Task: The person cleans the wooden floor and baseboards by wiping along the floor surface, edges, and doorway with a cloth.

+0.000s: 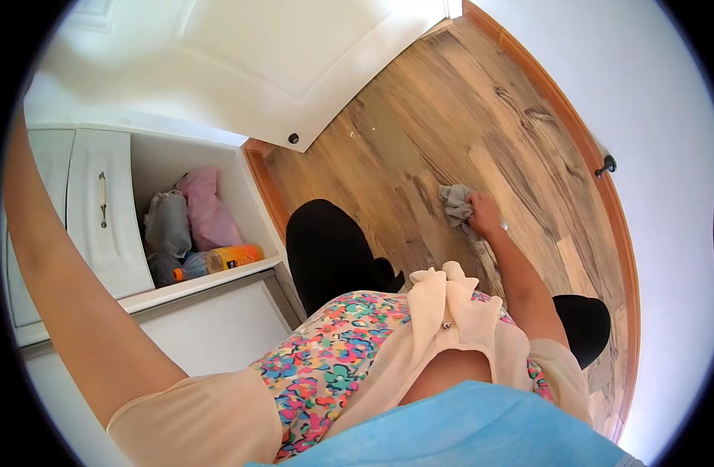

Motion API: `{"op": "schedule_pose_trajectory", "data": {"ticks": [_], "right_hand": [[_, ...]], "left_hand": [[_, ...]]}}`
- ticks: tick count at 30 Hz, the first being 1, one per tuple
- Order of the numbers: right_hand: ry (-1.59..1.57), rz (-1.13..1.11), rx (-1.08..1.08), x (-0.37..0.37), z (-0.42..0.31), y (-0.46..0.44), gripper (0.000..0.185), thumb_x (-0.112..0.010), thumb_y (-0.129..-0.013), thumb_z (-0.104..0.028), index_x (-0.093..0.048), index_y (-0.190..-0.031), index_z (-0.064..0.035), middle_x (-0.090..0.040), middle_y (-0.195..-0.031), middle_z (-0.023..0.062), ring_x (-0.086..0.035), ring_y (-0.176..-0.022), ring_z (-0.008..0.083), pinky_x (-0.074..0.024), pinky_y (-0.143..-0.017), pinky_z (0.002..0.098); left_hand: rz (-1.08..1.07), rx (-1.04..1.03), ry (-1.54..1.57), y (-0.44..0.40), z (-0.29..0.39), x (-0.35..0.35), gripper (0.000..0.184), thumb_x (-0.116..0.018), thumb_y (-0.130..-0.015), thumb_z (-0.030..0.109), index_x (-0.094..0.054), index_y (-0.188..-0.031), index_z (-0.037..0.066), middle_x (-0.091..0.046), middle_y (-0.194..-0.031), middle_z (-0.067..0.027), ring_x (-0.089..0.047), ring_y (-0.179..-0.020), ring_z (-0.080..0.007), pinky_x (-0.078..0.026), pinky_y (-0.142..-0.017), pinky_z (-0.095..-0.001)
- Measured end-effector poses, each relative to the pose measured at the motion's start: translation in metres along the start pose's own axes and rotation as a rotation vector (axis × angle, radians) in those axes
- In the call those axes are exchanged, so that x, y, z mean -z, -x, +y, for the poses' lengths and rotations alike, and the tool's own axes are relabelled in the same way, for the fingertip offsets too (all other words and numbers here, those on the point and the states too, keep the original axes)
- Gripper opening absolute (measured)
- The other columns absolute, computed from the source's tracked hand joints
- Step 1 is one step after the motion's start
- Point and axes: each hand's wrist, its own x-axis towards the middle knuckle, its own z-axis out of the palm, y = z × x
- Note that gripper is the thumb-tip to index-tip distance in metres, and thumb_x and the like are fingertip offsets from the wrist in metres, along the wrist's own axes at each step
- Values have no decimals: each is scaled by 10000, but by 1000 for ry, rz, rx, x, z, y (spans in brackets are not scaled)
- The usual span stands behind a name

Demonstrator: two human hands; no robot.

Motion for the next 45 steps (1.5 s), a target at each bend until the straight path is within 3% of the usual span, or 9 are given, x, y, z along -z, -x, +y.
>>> {"op": "schedule_pose_trajectory", "data": {"ticks": [5, 8, 13, 17, 26, 29, 32, 35, 45], "right_hand": [[-21, 9, -13, -15, 8, 4, 473, -709, -618, -1, -554, -1041, -146, -585, -1046, 109, -557, -1039, 347, -473, -846, 443], [-37, 23, -66, -7, -3, 12, 465, -702, -642, 1, -547, -1054, -150, -580, -1061, 107, -556, -1050, 344, -473, -856, 437], [-44, -11, -91, -10, 9, 13, 461, -728, -679, -48, -543, -1085, -164, -558, -1169, 93, -532, -1115, 345, -474, -887, 453], [3, 10, -164, 2, 6, 29, 492, -737, -687, -62, -530, -1123, -157, -545, -1215, 90, -506, -1161, 347, -478, -891, 487], [0, -56, -386, 21, -4, 36, 737, -736, -725, -72, -429, -1380, -209, -493, -1355, 99, -449, -1274, 340, -448, -999, 532], [39, -44, -410, 14, -8, 32, 722, -730, -734, -72, -433, -1377, -211, -495, -1356, 92, -453, -1272, 344, -444, -1004, 533], [71, -62, -460, 17, -12, 31, 731, -731, -743, -84, -421, -1391, -221, -494, -1363, 85, -447, -1279, 351, -440, -1018, 529], [49, -153, -464, 17, -18, 29, 762, -750, -739, -125, -399, -1410, -212, -485, -1378, 88, -442, -1281, 361, -427, -1040, 526], [20, -335, -356, -2, -14, 37, 770, -805, -649, -254, -456, -1295, -23, -596, -1214, 238, -583, -1116, 399, -489, -942, 453]], "left_hand": [[105, -34, 134, -1, 2, 16, 483, -729, -668, 248, -540, -1041, 7, -599, -1010, -186, -595, -933, -353, -441, -791, -510], [539, -607, 23, 27, 12, 42, 712, -752, -733, 300, -444, -1283, -32, -558, -1151, -264, -569, -1046, -394, -414, -935, -563], [-1177, -477, 1334, 227, 91, 281, 363, -561, -954, 265, -638, -1244, 60, -645, -1250, -63, -586, -1141, -183, -411, -1025, -321], [-2153, -1016, 1083, 319, 79, 329, 402, -595, -937, 328, -644, -1215, 42, -664, -1201, -144, -607, -1144, -260, -458, -983, -358], [-2139, -1316, 328, 422, 73, 273, 704, -576, -889, 562, -601, -1230, -54, -642, -1151, -268, -611, -1116, -344, -470, -960, -394], [-1849, -1109, 972, 449, 71, 265, 844, -592, -871, 584, -454, -1345, -101, -549, -1283, -310, -545, -1215, -369, -429, -1017, -401], [-2286, -907, 879, 437, 91, 292, 914, -605, -867, 570, -327, -1422, -100, -440, -1411, -299, -448, -1316, -382, -362, -1085, -398], [-1903, -1227, 1118, 441, 91, 296, 859, -663, -870, 462, -336, -1430, -103, -418, -1439, -291, -437, -1335, -353, -326, -1123, -390], [-1789, -1340, 1222, 422, 148, 349, 684, -615, -916, 449, -468, -1368, -43, -562, -1306, -255, -544, -1218, -367, -421, -1023, -416]]}}
